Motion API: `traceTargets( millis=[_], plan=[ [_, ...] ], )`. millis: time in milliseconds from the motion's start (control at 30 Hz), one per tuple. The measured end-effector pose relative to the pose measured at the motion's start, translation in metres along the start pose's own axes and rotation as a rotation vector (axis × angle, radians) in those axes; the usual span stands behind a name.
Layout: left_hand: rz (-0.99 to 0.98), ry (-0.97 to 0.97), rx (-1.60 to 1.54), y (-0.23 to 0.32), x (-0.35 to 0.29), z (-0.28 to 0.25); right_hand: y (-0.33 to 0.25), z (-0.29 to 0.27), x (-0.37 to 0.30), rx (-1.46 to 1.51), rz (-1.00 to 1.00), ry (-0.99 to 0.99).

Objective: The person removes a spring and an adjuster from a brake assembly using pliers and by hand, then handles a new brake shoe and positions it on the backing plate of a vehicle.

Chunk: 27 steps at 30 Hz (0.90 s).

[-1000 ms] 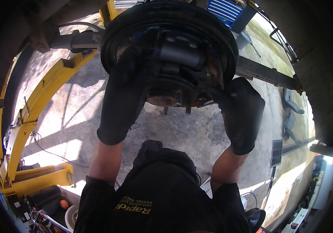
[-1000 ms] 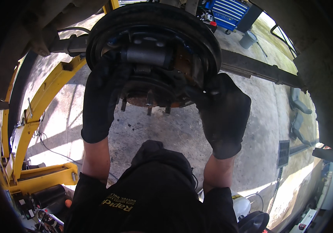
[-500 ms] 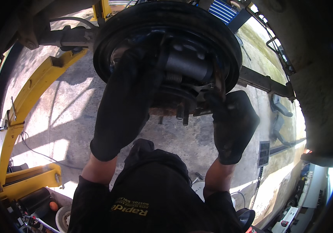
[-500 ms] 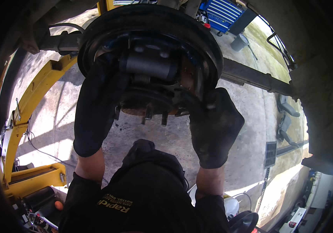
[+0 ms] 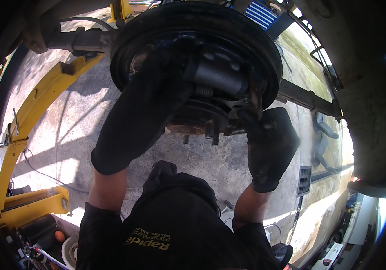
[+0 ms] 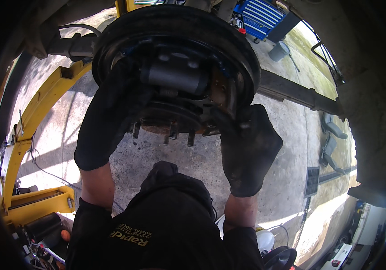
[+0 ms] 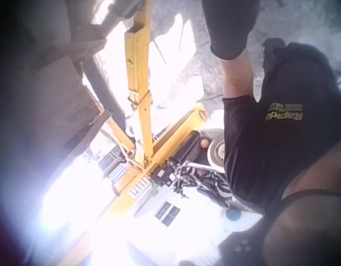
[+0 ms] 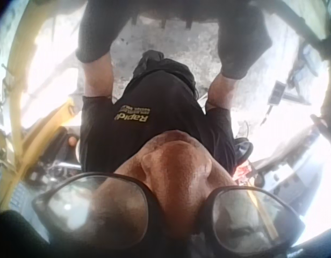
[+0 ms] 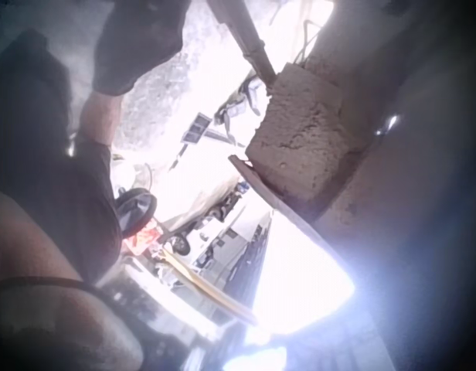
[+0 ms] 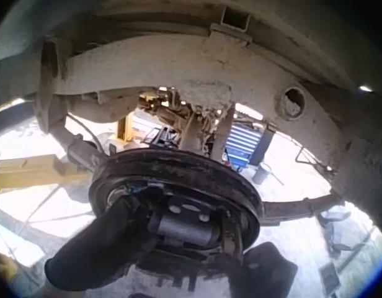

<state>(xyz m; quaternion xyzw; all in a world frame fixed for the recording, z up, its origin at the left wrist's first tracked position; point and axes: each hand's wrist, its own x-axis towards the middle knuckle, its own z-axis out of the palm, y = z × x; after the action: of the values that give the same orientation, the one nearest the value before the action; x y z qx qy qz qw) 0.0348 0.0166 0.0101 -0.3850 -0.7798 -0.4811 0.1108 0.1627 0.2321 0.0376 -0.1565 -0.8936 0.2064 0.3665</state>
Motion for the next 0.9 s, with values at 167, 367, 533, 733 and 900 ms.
traceTargets(
  millis=[167,367,533,733,900],
  plan=[
    [-0.116,-0.065,-0.17,-0.003,0.003,-0.016,-0.002,-0.001,-0.001,0.064,0.058,-0.001],
    [-0.089,-0.11,-0.084,-0.01,0.008,-0.026,-0.003,0.002,0.003,-0.035,-0.09,0.03],
    [-0.11,-0.068,-0.136,-0.008,0.019,-0.029,0.001,-0.001,0.0,-0.003,-0.043,0.016],
    [-0.049,-0.13,-0.007,-0.004,0.022,-0.039,0.003,0.001,-0.001,0.038,-0.03,0.016],
    [-0.106,-0.232,0.133,0.005,0.026,-0.039,-0.001,-0.003,-0.001,0.04,0.069,-0.022]
  ],
)
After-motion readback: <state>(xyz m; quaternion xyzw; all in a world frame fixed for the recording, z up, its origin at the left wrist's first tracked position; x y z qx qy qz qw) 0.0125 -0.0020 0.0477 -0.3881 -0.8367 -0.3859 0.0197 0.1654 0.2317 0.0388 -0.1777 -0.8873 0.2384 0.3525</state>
